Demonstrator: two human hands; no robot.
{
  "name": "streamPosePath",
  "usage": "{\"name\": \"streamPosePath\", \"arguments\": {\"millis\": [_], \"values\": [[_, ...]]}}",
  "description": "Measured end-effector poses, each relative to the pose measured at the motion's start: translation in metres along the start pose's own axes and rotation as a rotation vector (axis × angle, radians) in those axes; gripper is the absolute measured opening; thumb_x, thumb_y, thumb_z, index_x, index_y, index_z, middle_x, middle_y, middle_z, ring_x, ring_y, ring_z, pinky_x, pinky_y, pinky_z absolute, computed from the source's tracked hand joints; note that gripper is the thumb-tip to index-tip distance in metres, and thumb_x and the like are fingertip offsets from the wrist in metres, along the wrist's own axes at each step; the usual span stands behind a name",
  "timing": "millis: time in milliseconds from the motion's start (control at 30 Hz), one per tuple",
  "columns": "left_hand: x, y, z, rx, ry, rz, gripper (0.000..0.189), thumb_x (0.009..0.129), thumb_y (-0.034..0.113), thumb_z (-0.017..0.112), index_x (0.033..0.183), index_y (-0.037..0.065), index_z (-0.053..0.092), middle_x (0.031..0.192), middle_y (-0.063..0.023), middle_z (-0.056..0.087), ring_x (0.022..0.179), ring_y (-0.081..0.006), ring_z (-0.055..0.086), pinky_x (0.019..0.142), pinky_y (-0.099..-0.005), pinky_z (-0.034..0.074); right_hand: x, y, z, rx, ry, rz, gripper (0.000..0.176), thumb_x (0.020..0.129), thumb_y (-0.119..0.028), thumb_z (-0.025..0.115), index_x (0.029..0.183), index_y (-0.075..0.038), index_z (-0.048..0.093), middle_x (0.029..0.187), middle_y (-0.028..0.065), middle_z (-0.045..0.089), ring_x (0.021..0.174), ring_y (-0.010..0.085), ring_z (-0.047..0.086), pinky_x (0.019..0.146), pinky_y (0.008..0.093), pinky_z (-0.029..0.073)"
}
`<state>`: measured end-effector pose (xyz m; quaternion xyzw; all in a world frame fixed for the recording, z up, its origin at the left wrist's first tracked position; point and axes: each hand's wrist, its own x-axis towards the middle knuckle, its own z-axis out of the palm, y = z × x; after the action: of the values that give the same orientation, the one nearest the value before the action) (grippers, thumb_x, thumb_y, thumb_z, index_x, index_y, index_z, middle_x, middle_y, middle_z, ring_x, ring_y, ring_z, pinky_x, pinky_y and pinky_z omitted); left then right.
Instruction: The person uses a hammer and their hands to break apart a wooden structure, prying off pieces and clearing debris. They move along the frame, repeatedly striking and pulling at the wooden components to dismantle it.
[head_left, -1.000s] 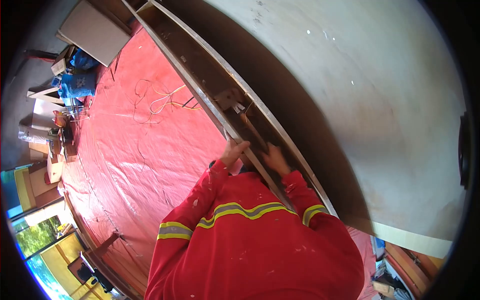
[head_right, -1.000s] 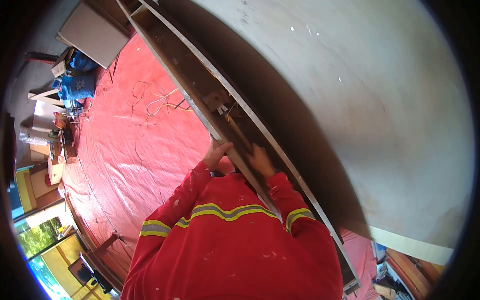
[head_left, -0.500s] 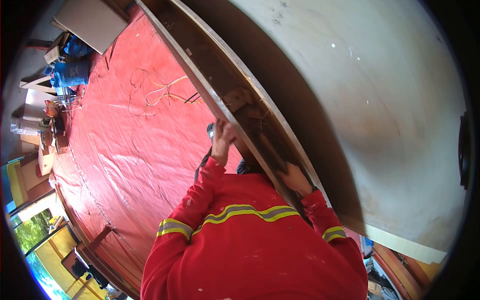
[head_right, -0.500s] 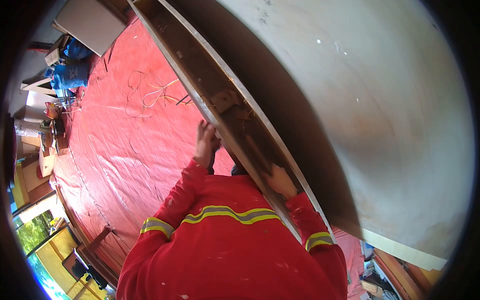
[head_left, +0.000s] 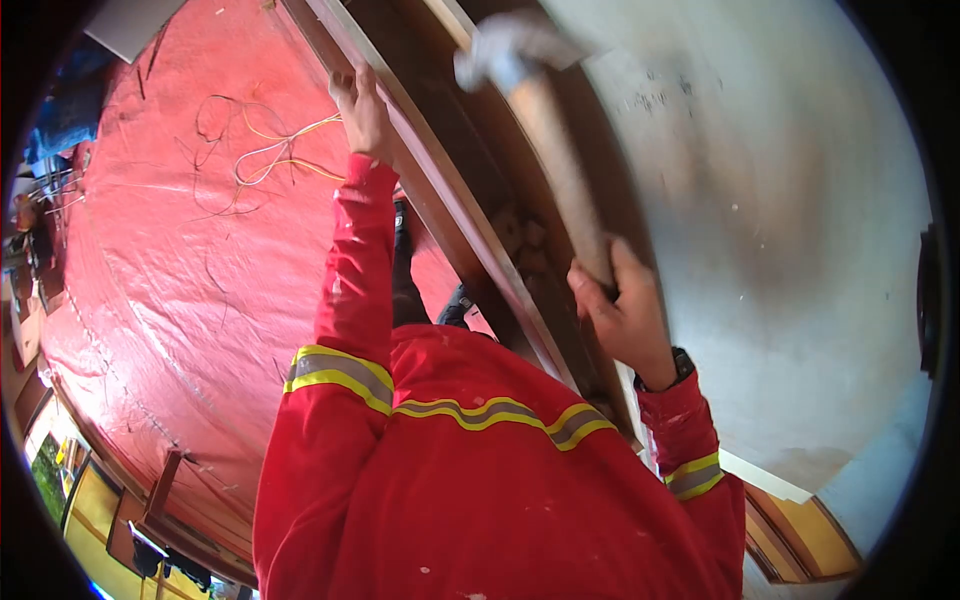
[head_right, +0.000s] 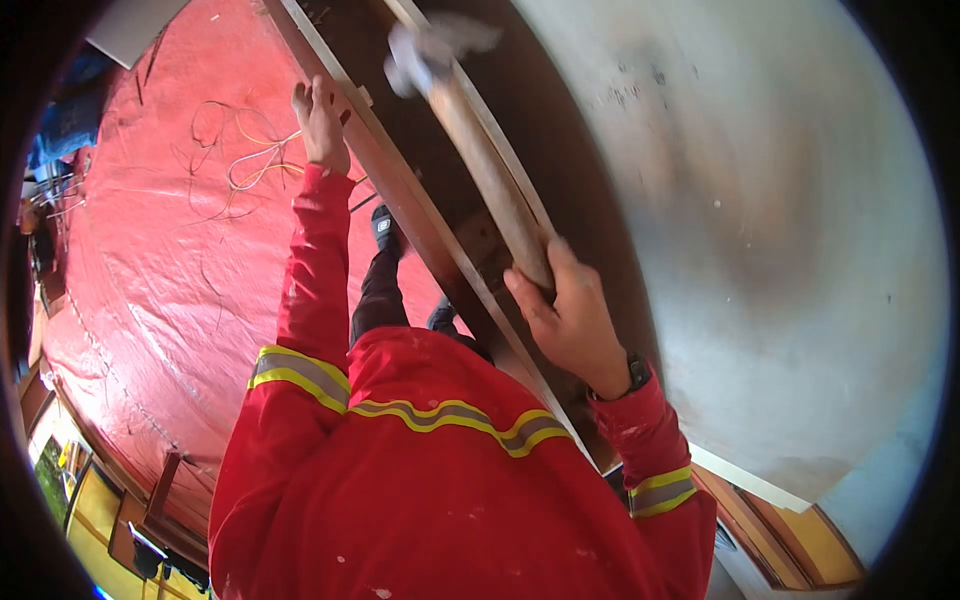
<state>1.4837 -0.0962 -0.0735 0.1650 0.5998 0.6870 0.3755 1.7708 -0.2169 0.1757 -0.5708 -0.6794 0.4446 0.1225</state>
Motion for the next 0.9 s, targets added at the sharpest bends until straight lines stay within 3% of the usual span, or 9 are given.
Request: {"name": "streamPosePath", "arguments": {"millis": [67,267,300,367,400,467,633,767,900], "values": [[0.029,0.001,0.008,-0.063,-0.053,0.002,0.071,0.092,0.039,0.057,0.144,0.004,0.023,0.132,-0.0131,0.041,0.121,-0.0236,0.044,0.095,-0.0383,0.043,0.038,-0.038,0.004,0.111,0.120,-0.067,0.032,0.089,-0.010,0.063,0.115,0.004,0.048,0.074,0.0152,0.060,0.059,0.0310,0.059,0.058,0.0353,0.049],[0.069,0.012,0.034,0.452,-0.007,0.291,0.081,0.087,0.021,0.064,0.142,-0.011,0.014,0.142,-0.0310,0.028,0.134,-0.0377,0.030,0.110,-0.0392,0.028,0.113,-0.006,0.059,-0.361,0.241,-0.206,0.034,0.088,-0.015,0.064,0.107,0.008,0.048,0.076,0.0274,0.059,0.069,0.0480,0.059,0.059,0.0479,0.047],[0.070,0.012,0.032,0.509,-0.034,0.308,0.080,0.084,0.012,0.062,0.142,-0.011,0.013,0.144,-0.0347,0.022,0.135,-0.0448,0.025,0.112,-0.0427,0.026,0.098,0.027,0.060,-0.540,0.135,-0.204,0.035,0.088,-0.017,0.063,0.106,0.009,0.050,0.073,0.0278,0.059,0.068,0.0468,0.060,0.062,0.0503,0.047],[0.070,0.009,0.034,0.409,-0.033,0.315,0.076,0.084,0.008,0.059,0.142,-0.012,0.013,0.144,-0.0347,0.022,0.135,-0.0456,0.024,0.112,-0.0431,0.024,0.068,0.081,0.030,-0.670,-0.562,0.404,0.037,0.088,-0.024,0.060,0.105,0.009,0.054,0.085,0.0326,0.062,0.081,0.0466,0.062,0.067,0.0492,0.049],[0.068,0.007,0.033,0.365,-0.033,0.315,0.075,0.085,0.006,0.057,0.142,-0.012,0.012,0.144,-0.0347,0.022,0.135,-0.0460,0.024,0.113,-0.0432,0.023,0.057,0.084,0.024,-0.699,-0.756,0.451,0.038,0.089,-0.025,0.059,0.105,0.009,0.054,0.086,0.0320,0.062,0.081,0.0468,0.062,0.068,0.0491,0.048],[0.071,0.009,0.035,0.404,-0.010,0.331,0.073,0.085,0.004,0.054,0.142,-0.012,0.012,0.144,-0.0341,0.023,0.135,-0.0451,0.026,0.113,-0.0443,0.023,0.069,0.067,0.020,-0.678,-0.860,0.550,0.040,0.089,-0.027,0.059,0.105,0.009,0.054,0.086,0.0311,0.062,0.081,0.0457,0.062,0.069,0.0494,0.048],[0.070,0.001,0.032,0.391,-0.018,0.335,0.071,0.085,0.004,0.055,0.142,-0.012,0.016,0.143,-0.0322,0.027,0.135,-0.0422,0.027,0.113,-0.0432,0.023,0.106,-0.019,0.021,-0.410,-0.473,0.572,0.037,0.091,-0.026,0.059,0.105,0.008,0.050,0.078,0.0277,0.063,0.073,0.0432,0.063,0.062,0.0460,0.049],[0.070,-0.001,0.030,0.283,-0.057,0.246,0.070,0.086,0.007,0.056,0.141,-0.012,0.018,0.143,-0.0306,0.027,0.134,-0.0403,0.028,0.113,-0.0420,0.022,0.168,-0.056,0.040,-0.313,-0.002,0.034,0.034,0.091,-0.024,0.060,0.105,0.005,0.048,0.071,0.0266,0.057,0.067,0.0458,0.059,0.056,0.0453,0.046],[0.068,0.007,0.031,0.274,-0.070,0.200,0.070,0.087,0.008,0.055,0.142,-0.012,0.016,0.144,-0.0289,0.027,0.133,-0.0379,0.030,0.112,-0.0403,0.023,0.199,-0.041,0.066,-0.186,0.168,-0.080,0.038,0.092,-0.023,0.059,0.111,0.006,0.044,0.068,0.0279,0.055,0.068,0.0470,0.059,0.056,0.0473,0.045]]}}
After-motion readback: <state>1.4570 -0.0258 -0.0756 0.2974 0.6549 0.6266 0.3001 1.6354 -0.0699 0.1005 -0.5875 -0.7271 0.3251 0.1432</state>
